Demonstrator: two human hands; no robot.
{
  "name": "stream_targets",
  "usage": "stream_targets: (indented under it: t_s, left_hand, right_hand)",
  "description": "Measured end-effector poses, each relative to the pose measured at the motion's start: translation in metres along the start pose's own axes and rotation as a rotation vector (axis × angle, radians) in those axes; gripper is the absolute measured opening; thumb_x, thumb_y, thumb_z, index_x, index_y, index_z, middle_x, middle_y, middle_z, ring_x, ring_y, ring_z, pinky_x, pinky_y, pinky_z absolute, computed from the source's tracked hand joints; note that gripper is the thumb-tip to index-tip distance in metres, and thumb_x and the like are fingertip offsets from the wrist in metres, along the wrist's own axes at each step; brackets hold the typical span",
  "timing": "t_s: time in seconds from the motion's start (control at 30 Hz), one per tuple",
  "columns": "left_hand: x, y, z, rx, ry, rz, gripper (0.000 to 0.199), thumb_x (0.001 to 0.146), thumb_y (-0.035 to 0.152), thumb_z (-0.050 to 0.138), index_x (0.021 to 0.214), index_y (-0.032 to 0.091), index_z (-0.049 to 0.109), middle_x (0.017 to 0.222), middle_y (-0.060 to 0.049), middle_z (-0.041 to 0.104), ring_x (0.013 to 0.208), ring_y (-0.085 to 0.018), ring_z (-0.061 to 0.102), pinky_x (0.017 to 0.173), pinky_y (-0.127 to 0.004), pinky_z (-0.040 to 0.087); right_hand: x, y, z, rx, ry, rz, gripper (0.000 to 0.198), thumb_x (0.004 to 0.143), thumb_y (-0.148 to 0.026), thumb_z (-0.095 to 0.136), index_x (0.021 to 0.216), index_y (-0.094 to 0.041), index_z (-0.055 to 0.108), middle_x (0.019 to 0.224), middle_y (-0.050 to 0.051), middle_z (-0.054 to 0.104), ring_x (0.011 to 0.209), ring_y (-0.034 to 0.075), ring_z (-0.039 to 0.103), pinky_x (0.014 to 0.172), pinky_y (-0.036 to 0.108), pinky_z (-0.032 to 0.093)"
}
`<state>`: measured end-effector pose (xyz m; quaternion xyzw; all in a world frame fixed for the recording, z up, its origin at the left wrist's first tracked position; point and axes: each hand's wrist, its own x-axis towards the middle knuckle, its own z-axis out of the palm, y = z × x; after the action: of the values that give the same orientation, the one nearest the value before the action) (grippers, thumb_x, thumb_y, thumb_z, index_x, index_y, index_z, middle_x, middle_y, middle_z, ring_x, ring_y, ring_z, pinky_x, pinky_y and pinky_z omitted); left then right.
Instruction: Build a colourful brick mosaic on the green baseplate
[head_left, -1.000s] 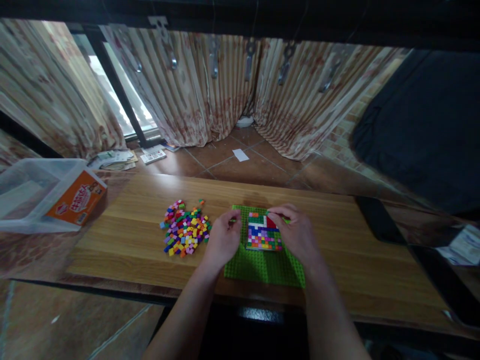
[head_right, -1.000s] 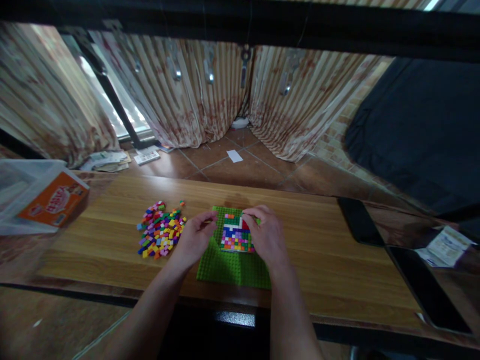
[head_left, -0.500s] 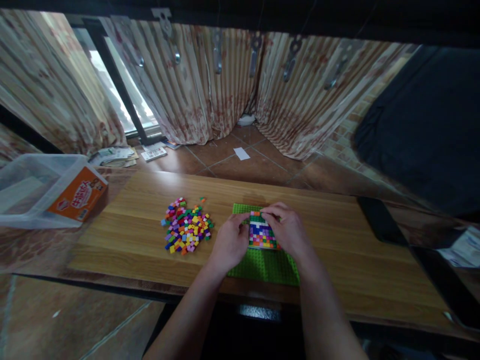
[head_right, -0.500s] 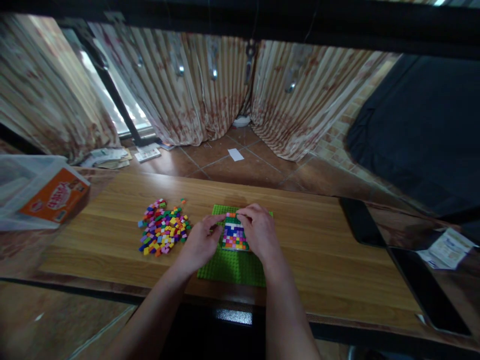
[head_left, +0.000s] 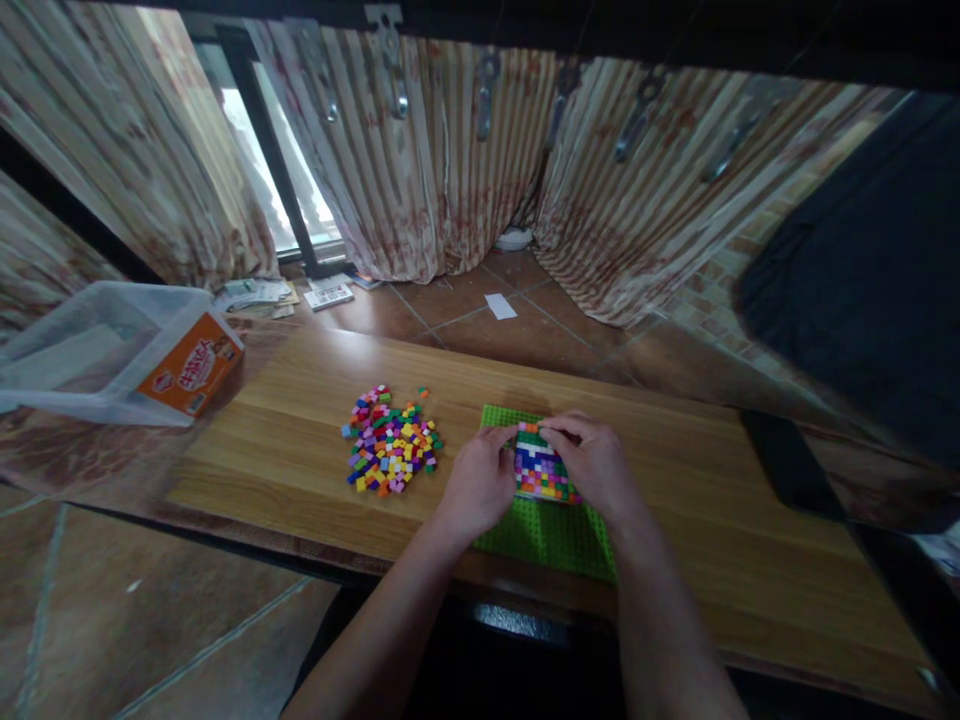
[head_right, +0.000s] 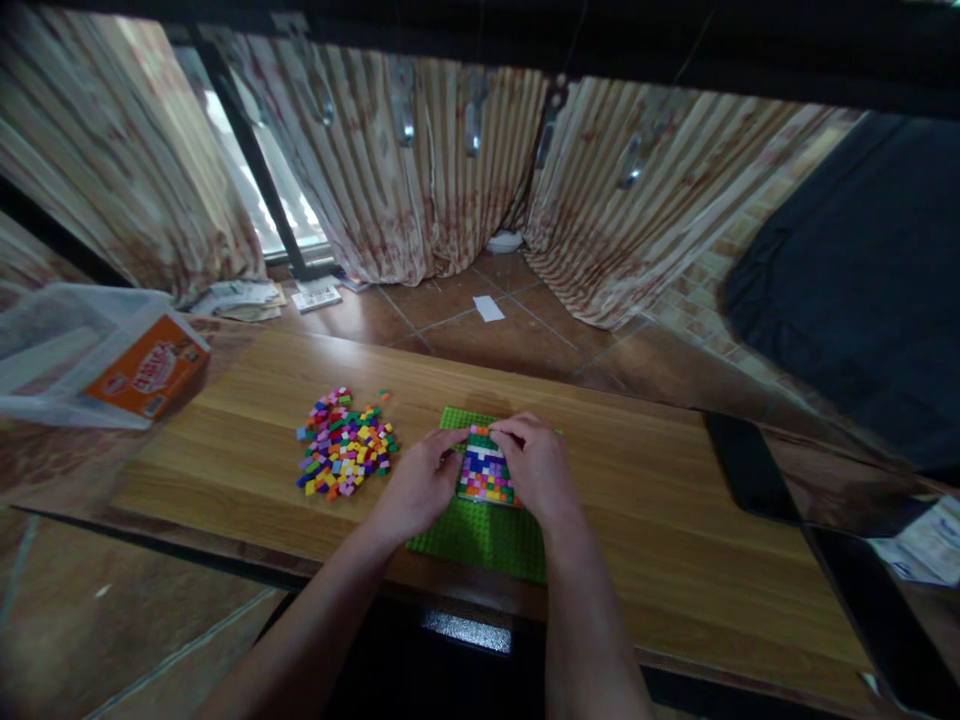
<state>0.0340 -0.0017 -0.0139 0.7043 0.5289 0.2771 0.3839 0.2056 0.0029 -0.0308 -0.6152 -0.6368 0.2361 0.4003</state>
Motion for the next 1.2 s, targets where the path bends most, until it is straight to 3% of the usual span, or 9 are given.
stream_targets:
  t_s: [0.23, 0.43, 0.6, 0.87, 1.07, 1.2]
  left_hand:
    - [0.002, -0.004, -0.006, 0.086, 0.017, -0.003, 0.041, 0.088, 0.005, 0.046, 0.119, 0.013, 0.071, 0.117, -0.013, 0.072, 0.107, -0.022, 0.068, 0.099, -0.033, 0.05]
    - [0.006, -0.027, -0.046, 0.398, 0.178, -0.097, 0.036, 0.083, 0.005, 0.051, 0.109, 0.015, 0.074, 0.112, -0.012, 0.073, 0.103, -0.023, 0.068, 0.095, -0.033, 0.051]
    - [0.003, -0.041, -0.072, 0.59, 0.092, -0.14, 0.032, 0.08, 0.007, 0.056, 0.101, 0.019, 0.077, 0.11, -0.011, 0.073, 0.101, -0.025, 0.067, 0.092, -0.034, 0.05]
    - [0.0, -0.044, -0.064, 0.742, 0.038, -0.074, 0.024, 0.081, 0.012, 0.056, 0.09, 0.019, 0.078, 0.101, -0.012, 0.071, 0.098, -0.026, 0.065, 0.09, -0.035, 0.049]
    - [0.003, -0.042, -0.063, 0.669, 0.076, -0.037, 0.022, 0.081, 0.01, 0.054, 0.08, 0.017, 0.075, 0.095, -0.011, 0.07, 0.09, -0.024, 0.065, 0.084, -0.035, 0.048]
    - [0.007, -0.034, -0.056, 0.258, 0.149, -0.012, 0.017, 0.081, 0.014, 0.057, 0.076, 0.017, 0.072, 0.082, -0.005, 0.071, 0.078, -0.019, 0.063, 0.075, -0.03, 0.047]
  right_hand:
    - [-0.002, -0.001, 0.0, 0.013, -0.007, 0.071, 0.023, 0.082, -0.037, 0.059, 0.082, -0.023, 0.078, 0.088, 0.006, 0.075, 0.085, 0.023, 0.068, 0.083, 0.04, 0.051]
    - [-0.008, 0.0, -0.007, 0.07, 0.018, 0.128, 0.033, 0.081, -0.041, 0.063, 0.105, -0.024, 0.077, 0.101, 0.007, 0.076, 0.085, 0.023, 0.069, 0.081, 0.04, 0.053]
    - [-0.006, 0.0, -0.016, 0.07, 0.197, 0.103, 0.031, 0.085, -0.042, 0.062, 0.102, -0.022, 0.077, 0.105, 0.008, 0.077, 0.092, 0.025, 0.07, 0.084, 0.041, 0.054]
    - [-0.008, -0.008, -0.017, 0.041, 0.198, 0.005, 0.029, 0.088, -0.042, 0.059, 0.097, -0.022, 0.078, 0.101, 0.008, 0.077, 0.092, 0.025, 0.071, 0.084, 0.04, 0.055]
    - [-0.008, -0.012, -0.018, 0.036, 0.227, -0.024, 0.026, 0.089, -0.039, 0.059, 0.094, -0.022, 0.078, 0.098, 0.008, 0.077, 0.089, 0.024, 0.071, 0.082, 0.04, 0.056]
    - [-0.009, -0.017, -0.017, 0.093, 0.253, -0.028, 0.019, 0.088, -0.034, 0.062, 0.093, -0.024, 0.077, 0.097, 0.006, 0.077, 0.09, 0.023, 0.071, 0.083, 0.039, 0.056]
